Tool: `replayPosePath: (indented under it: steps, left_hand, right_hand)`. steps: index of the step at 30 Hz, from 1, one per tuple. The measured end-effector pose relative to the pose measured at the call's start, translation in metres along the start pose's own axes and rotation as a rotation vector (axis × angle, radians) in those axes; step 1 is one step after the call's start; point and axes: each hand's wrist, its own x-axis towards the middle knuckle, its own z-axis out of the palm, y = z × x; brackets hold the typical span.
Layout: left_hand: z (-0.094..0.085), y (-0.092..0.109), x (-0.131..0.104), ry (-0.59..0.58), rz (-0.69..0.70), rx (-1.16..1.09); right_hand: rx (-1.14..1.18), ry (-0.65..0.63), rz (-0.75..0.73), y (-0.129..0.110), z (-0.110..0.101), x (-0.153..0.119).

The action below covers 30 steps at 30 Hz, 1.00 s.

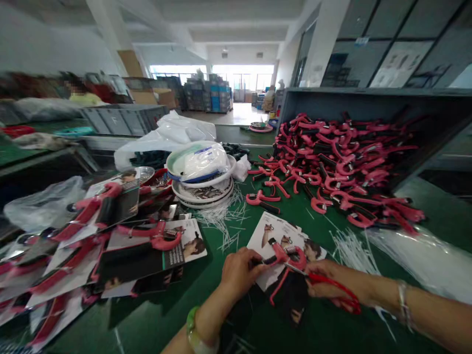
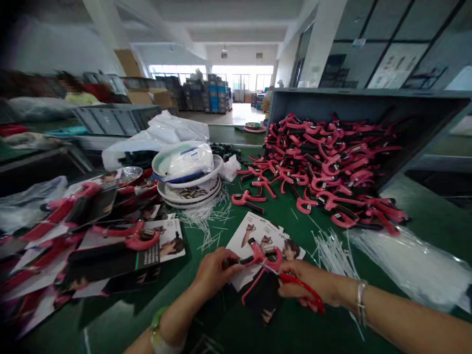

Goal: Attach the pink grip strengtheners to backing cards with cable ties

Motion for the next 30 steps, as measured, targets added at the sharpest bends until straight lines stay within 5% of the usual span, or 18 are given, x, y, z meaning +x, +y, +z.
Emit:
replayPosePath:
  steps: [13,20,30]
  left_hand:
    - [-0.001,0.001,0.001,-0.010,0.013,-0.014]
    - [0.000,0.001,0.001,-0.020,-0.008,-0.010]
    - [-0.002,0.006,-0.001,-0.024,-0.013,-0.022]
  right_hand:
    - [0.544,0.012,-0.053,0.014,0.019,0.002]
    - [0.600,0.112,-0.115,0.024,0.034,0.013]
    - [0.564,0.025,-0.120,0.029,0.028,0.004]
